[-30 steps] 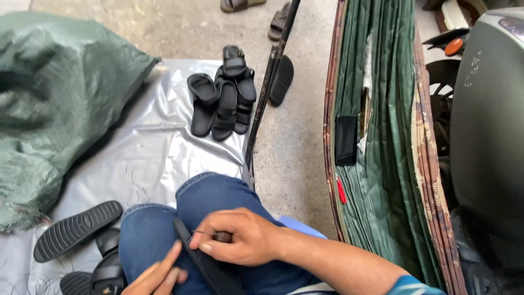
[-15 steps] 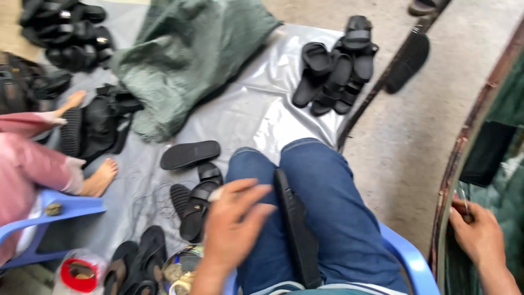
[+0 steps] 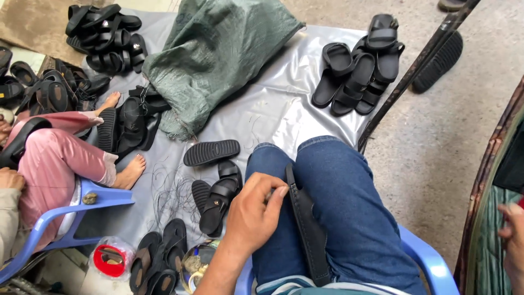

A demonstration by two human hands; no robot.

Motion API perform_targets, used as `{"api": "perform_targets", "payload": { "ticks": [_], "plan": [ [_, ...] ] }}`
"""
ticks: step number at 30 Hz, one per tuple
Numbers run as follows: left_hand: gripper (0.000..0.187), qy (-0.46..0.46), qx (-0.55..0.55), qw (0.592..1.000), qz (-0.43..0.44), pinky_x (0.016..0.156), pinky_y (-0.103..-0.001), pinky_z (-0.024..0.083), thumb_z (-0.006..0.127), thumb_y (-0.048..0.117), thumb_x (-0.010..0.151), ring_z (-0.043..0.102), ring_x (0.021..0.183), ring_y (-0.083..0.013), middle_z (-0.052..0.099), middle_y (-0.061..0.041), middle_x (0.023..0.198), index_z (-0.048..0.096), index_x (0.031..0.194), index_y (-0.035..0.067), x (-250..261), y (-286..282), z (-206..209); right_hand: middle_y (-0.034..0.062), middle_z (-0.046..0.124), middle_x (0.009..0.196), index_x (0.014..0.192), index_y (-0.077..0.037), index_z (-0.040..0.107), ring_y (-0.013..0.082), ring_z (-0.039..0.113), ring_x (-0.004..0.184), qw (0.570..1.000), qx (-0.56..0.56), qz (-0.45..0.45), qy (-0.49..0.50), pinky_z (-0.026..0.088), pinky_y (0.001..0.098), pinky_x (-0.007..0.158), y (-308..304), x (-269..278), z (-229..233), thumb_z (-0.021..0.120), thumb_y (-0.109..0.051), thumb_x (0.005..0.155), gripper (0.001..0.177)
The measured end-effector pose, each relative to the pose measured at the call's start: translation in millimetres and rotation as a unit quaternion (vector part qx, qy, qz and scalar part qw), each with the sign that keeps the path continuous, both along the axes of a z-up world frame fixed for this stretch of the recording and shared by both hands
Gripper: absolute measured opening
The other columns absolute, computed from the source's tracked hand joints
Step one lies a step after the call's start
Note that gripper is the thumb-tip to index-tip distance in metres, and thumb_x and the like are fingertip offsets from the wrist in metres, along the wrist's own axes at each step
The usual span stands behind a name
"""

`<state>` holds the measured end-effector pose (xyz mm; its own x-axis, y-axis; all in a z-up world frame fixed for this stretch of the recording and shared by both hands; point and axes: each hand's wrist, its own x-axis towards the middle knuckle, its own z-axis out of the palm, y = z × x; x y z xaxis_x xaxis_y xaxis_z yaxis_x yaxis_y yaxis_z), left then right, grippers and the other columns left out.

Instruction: Hand-stitching the sole of a sandal using a needle and thread to repair or assemble it.

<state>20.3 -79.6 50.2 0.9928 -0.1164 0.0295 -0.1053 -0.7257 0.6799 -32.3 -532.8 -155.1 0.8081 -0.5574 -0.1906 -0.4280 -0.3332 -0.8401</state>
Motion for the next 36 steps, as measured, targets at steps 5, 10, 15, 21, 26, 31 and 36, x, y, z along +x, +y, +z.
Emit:
{"api": "perform_targets", "payload": {
  "ticks": [5,10,15,21,26,31,36],
  "plan": [
    [0.013,0.159,-0.095,0.98,0.076,0.063,-0.025,0.04,0.053,0.025,0.085,0.046,0.059,-0.0093,0.052,0.004,0.074,0.059,0.077,0.016,2,1,-12,0.0156,0.062,0.097,0.122,-0.001,0.054,0.0201,0.052,0.062,0.98,0.015,0.196,-0.041,0.044,0.0294,0.049,139,41,148,0.053,0.001,0.083,0.038],
    [0.018,0.157,-0.263,0.946,0.105,0.043,-0.027,0.044,0.056,0.017,0.087,0.052,0.044,-0.0162,0.054,-0.008,0.052,0.061,0.076,0.004,-1,8,-17,0.0047,0.068,0.081,0.102,-0.012,0.068,0.0223,0.066,0.074,0.852,0.021,0.49,-0.182,0.051,0.0323,0.068,234,82,177,0.07,-0.016,0.071,0.031],
    [0.017,0.135,-0.266,0.948,0.113,0.044,-0.027,0.045,0.058,0.018,0.085,0.053,0.047,-0.0157,0.054,-0.008,0.056,0.062,0.074,0.005,-5,11,-19,0.0042,0.065,0.071,0.095,-0.013,0.068,0.0224,0.061,0.062,0.825,-0.013,0.529,-0.199,0.049,0.0327,0.059,269,98,181,0.071,-0.02,0.072,0.024],
    [0.013,0.119,-0.24,0.959,0.09,0.052,-0.031,0.047,0.06,0.015,0.084,0.058,0.056,-0.0203,0.053,-0.008,0.062,0.062,0.075,0.007,-2,7,-8,0.0077,0.064,0.067,0.092,-0.01,0.069,0.0254,0.059,0.058,0.819,-0.013,0.544,-0.183,0.049,0.0349,0.055,272,105,182,0.071,-0.019,0.073,0.021],
    [0.01,0.117,-0.217,0.966,0.074,0.055,-0.032,0.047,0.062,0.015,0.083,0.057,0.06,-0.0207,0.053,-0.007,0.064,0.062,0.075,0.008,5,2,-8,0.0076,0.065,0.066,0.091,-0.011,0.069,0.0251,0.061,0.058,0.819,-0.001,0.546,-0.177,0.049,0.0346,0.055,271,107,183,0.072,-0.019,0.071,0.021],
    [0.009,0.076,-0.201,0.976,0.038,0.052,-0.03,0.045,0.062,0.018,0.082,0.057,0.055,-0.0193,0.054,-0.004,0.063,0.062,0.075,0.012,10,-1,-11,0.0084,0.059,0.057,0.087,-0.01,0.068,0.0264,0.058,0.051,0.819,0.016,0.547,-0.171,0.047,0.0352,0.05,271,109,181,0.072,-0.018,0.072,0.017],
    [0.025,0.057,-0.459,0.882,0.089,0.052,-0.02,0.044,0.056,0.024,0.084,0.053,0.055,-0.0086,0.057,-0.007,0.071,0.057,0.097,0.003,11,19,-47,0.0089,0.058,0.053,0.087,-0.009,0.07,0.0223,0.055,0.047,0.854,0.066,0.5,-0.126,0.045,0.0339,0.047,255,102,165,0.071,-0.015,0.071,0.017]
  ]
}}
